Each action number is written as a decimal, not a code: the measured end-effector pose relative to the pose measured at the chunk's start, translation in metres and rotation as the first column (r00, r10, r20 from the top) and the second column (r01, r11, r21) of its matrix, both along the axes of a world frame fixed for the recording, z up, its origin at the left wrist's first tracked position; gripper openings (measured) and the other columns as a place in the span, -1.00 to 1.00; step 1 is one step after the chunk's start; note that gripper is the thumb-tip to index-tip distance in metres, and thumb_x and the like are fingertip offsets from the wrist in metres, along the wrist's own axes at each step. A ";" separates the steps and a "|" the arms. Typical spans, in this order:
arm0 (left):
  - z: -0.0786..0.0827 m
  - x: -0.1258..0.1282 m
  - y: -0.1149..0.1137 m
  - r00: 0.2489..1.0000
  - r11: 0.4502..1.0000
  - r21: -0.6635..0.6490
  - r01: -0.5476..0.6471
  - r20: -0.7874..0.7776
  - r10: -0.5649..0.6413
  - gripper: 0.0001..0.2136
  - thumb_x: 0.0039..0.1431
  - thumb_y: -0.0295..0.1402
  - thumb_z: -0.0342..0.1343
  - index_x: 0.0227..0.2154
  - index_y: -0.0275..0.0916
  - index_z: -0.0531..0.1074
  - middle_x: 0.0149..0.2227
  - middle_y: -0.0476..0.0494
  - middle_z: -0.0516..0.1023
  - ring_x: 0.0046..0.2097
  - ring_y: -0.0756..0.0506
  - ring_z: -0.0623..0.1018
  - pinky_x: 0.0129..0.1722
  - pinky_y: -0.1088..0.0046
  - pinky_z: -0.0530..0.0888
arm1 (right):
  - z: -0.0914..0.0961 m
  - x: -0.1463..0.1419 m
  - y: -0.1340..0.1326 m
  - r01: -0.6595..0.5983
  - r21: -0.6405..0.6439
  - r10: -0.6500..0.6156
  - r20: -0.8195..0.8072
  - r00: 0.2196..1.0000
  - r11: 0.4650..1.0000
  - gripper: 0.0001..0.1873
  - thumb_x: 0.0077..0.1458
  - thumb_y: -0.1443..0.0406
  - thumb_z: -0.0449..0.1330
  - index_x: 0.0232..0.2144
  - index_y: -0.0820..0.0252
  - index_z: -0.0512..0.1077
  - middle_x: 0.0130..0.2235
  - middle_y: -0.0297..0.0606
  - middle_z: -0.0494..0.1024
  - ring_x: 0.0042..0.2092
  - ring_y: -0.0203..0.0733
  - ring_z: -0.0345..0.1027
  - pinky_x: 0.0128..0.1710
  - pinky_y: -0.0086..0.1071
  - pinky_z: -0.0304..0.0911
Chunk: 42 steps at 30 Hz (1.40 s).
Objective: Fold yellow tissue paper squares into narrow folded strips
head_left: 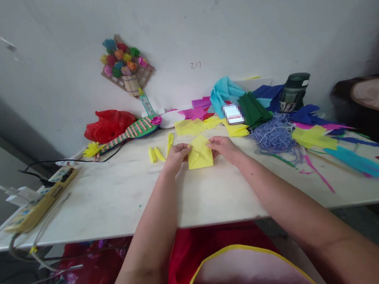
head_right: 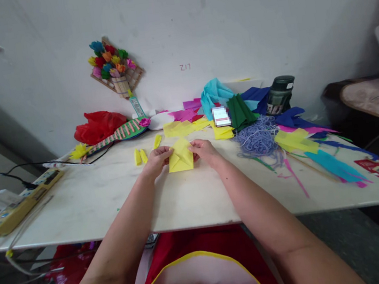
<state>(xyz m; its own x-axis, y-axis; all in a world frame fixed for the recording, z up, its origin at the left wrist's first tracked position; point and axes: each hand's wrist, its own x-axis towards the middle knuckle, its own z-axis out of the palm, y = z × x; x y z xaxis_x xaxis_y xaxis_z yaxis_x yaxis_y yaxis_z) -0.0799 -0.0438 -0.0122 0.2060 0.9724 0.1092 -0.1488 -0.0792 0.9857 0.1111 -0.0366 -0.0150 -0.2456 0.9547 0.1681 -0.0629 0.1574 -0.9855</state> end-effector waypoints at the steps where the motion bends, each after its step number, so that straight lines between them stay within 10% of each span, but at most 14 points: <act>1: 0.000 0.000 0.000 1.000 1.000 -0.001 0.002 -0.001 -0.002 -0.76 -0.21 -0.25 0.22 -0.51 -0.29 0.38 -0.59 -0.01 0.41 -0.56 0.07 0.39 -0.55 0.56 0.28 | 0.000 0.000 0.000 0.002 -0.003 -0.002 -0.004 1.000 1.000 -0.80 -0.19 0.24 0.20 -0.43 0.21 0.43 -0.57 -0.37 0.46 -0.58 -0.31 0.28 -0.57 -0.41 0.24; 42: -0.005 0.000 0.004 0.988 0.997 -0.042 -0.063 0.137 0.068 -0.80 -0.24 -0.40 0.18 -0.44 -0.32 0.45 -0.57 -0.06 0.47 -0.51 0.00 0.45 -0.51 0.53 0.34 | -0.002 -0.003 0.001 0.024 -0.018 -0.026 -0.141 0.990 1.000 -0.74 -0.29 0.31 0.25 -0.41 0.23 0.52 -0.51 -0.31 0.52 -0.55 -0.28 0.31 -0.55 -0.38 0.24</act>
